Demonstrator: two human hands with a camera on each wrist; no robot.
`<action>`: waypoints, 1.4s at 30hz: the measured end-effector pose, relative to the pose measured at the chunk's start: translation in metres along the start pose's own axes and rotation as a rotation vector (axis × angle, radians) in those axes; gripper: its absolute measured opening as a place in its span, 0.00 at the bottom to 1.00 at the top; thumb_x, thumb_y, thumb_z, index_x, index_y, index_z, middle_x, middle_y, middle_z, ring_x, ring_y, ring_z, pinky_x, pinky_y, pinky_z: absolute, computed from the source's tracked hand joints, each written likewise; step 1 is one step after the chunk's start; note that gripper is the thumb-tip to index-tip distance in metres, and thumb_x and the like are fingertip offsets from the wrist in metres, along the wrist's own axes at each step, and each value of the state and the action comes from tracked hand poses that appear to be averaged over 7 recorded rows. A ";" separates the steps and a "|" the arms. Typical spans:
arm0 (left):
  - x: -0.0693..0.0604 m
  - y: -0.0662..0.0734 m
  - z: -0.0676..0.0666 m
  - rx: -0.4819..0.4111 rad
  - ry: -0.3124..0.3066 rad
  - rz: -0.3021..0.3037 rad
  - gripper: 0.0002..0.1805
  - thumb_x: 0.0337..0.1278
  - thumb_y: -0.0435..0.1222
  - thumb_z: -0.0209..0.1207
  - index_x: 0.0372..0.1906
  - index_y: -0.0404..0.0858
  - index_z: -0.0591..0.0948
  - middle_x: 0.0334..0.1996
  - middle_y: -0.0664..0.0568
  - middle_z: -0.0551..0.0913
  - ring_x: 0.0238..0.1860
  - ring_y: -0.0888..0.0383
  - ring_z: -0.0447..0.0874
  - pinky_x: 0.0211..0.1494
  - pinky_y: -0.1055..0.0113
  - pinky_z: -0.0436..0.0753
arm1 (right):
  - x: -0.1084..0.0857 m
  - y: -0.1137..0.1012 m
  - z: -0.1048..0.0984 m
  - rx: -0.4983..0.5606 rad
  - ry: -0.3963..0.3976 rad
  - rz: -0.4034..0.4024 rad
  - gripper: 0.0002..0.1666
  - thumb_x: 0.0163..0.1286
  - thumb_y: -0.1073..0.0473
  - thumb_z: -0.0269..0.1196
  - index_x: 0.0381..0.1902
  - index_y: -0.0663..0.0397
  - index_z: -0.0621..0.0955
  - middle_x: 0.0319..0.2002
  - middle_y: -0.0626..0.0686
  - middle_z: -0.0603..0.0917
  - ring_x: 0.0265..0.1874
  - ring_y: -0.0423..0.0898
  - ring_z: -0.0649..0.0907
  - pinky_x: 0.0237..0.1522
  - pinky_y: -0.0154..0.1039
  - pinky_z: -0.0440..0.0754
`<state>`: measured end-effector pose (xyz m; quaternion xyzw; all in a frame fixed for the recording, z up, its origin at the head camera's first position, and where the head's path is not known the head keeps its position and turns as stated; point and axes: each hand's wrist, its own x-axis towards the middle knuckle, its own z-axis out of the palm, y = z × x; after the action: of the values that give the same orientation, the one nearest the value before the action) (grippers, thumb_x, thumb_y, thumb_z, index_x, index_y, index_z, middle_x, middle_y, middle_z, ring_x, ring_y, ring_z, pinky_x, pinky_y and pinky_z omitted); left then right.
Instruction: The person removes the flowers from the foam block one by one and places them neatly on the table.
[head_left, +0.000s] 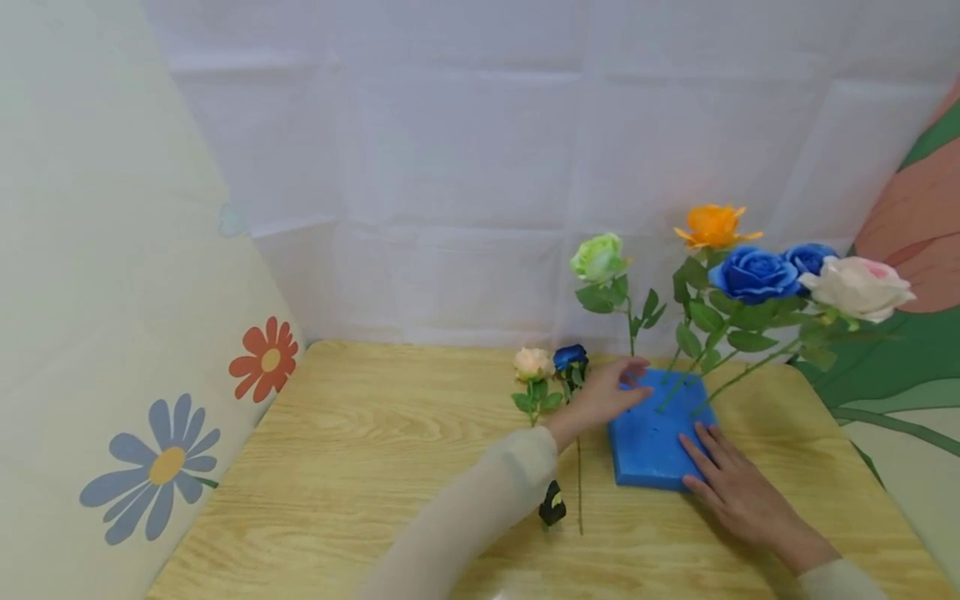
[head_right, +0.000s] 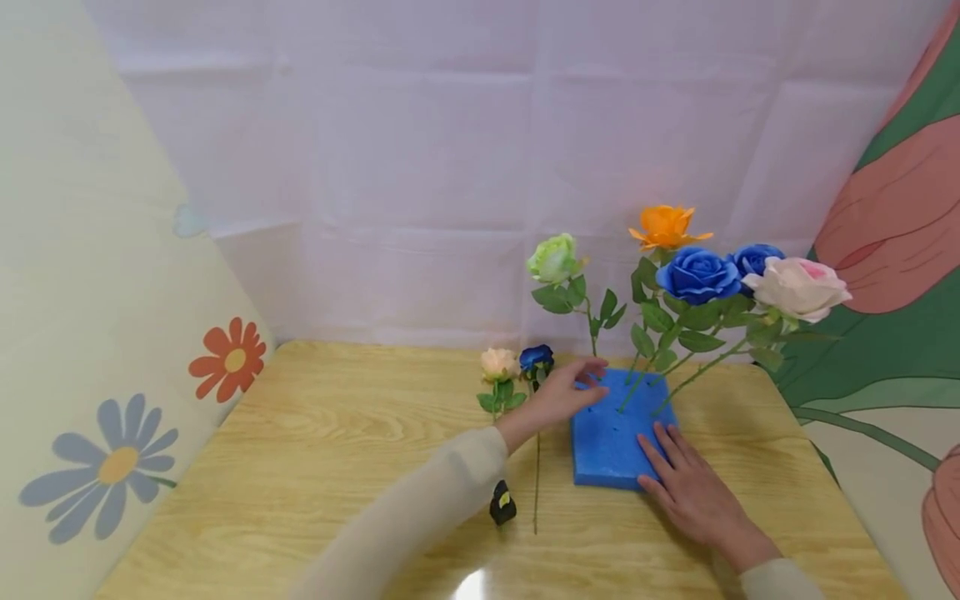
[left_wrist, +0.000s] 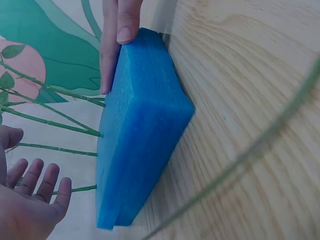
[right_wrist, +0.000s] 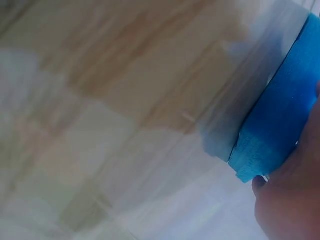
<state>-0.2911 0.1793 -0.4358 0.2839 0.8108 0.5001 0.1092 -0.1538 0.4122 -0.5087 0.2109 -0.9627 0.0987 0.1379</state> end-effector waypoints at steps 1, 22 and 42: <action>0.002 0.001 0.002 0.003 0.004 0.002 0.28 0.70 0.44 0.62 0.70 0.44 0.73 0.62 0.52 0.81 0.56 0.60 0.81 0.46 0.74 0.82 | 0.000 0.000 0.000 -0.006 0.005 -0.004 0.33 0.78 0.48 0.57 0.74 0.59 0.70 0.74 0.69 0.65 0.80 0.53 0.50 0.73 0.25 0.29; 0.029 0.012 0.040 -0.121 0.014 -0.003 0.24 0.68 0.40 0.64 0.67 0.46 0.76 0.60 0.56 0.82 0.56 0.63 0.81 0.51 0.73 0.81 | 0.001 -0.002 -0.006 0.030 -0.058 0.052 0.33 0.79 0.48 0.56 0.75 0.58 0.68 0.75 0.68 0.62 0.79 0.58 0.52 0.68 0.63 0.67; 0.038 0.009 0.051 -0.085 0.085 -0.018 0.11 0.67 0.39 0.65 0.52 0.48 0.82 0.46 0.57 0.86 0.47 0.65 0.82 0.48 0.73 0.80 | 0.002 -0.003 -0.003 0.047 -0.067 0.069 0.34 0.80 0.48 0.55 0.76 0.57 0.67 0.76 0.68 0.61 0.79 0.59 0.53 0.67 0.64 0.67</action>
<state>-0.2957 0.2423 -0.4475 0.2502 0.7951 0.5449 0.0908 -0.1537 0.4100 -0.5046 0.1841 -0.9708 0.1190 0.0971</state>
